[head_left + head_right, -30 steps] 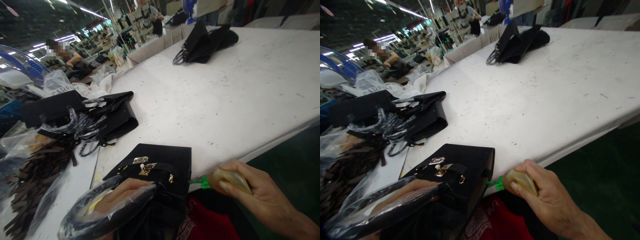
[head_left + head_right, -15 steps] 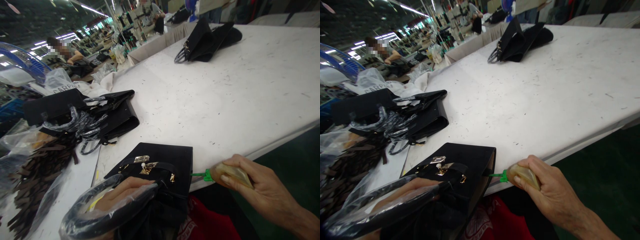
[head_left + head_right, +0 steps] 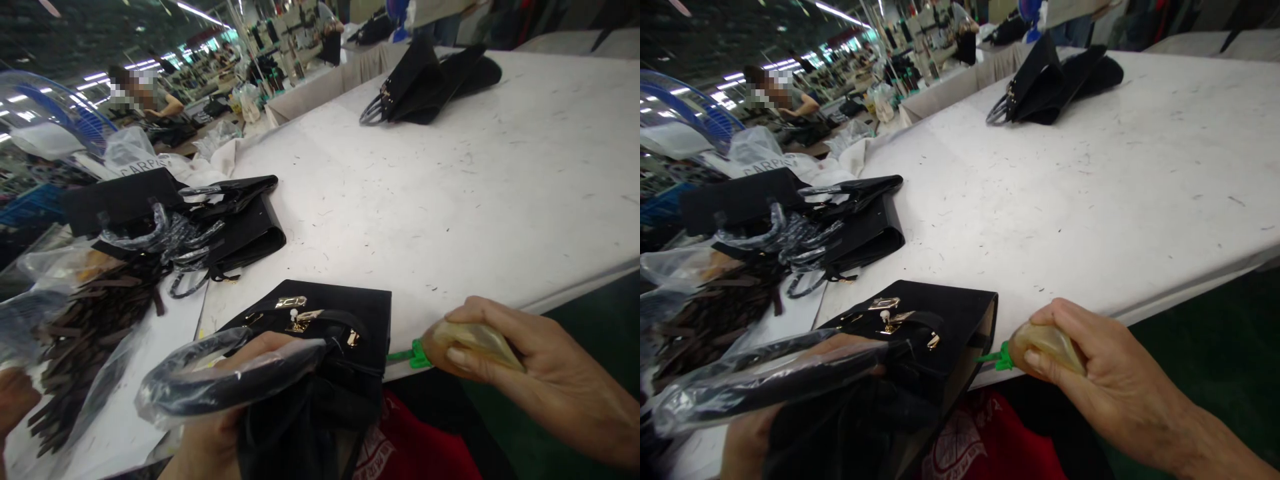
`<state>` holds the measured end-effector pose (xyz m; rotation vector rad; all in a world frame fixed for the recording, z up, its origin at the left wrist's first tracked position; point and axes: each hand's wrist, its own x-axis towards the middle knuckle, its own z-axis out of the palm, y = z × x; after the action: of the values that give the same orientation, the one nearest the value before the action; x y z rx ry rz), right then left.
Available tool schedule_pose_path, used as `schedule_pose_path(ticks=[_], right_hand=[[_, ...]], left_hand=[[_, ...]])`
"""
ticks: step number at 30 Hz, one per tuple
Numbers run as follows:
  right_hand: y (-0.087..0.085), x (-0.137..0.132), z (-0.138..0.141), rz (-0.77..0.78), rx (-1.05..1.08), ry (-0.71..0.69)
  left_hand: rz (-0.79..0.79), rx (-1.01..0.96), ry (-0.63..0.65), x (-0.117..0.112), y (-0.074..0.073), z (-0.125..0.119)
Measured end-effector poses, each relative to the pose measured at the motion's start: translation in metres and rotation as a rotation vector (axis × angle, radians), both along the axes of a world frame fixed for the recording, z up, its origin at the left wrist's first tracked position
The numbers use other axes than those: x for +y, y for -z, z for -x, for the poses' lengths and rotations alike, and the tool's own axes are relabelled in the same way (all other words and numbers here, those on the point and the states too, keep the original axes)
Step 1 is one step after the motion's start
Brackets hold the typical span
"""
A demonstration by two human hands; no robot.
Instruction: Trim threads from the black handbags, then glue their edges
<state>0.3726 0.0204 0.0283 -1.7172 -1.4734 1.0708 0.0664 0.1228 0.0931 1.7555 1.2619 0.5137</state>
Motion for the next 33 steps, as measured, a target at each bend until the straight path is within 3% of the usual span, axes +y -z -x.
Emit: schedule_pose_path(ticks=[4, 9, 16, 20, 26, 33], right_hand=[[0.002, -0.003, 0.004, 0.056, 0.084, -0.031], [0.012, -0.012, 0.006, 0.076, -0.019, 0.07], [0.007, -0.014, 0.007, 0.041, -0.055, 0.084], [0.005, -0.018, 0.007, -0.005, -0.075, 0.076], [-0.001, -0.017, 0.01, -0.033, -0.039, 0.07], [-0.007, -0.012, 0.011, -0.055, -0.077, 0.109]], left_hand=[[0.034, -0.087, -0.029, -0.002, -0.004, 0.0], [0.215, -0.221, -0.065, -0.005, -0.007, -0.01], [0.034, -0.129, 0.056, 0.0, -0.005, -0.005], [0.154, -0.206, 0.052, 0.0, -0.007, -0.004], [0.379, -0.294, -0.109, -0.006, -0.009, -0.015], [0.097, -0.172, -0.098, -0.006, -0.004, -0.009]])
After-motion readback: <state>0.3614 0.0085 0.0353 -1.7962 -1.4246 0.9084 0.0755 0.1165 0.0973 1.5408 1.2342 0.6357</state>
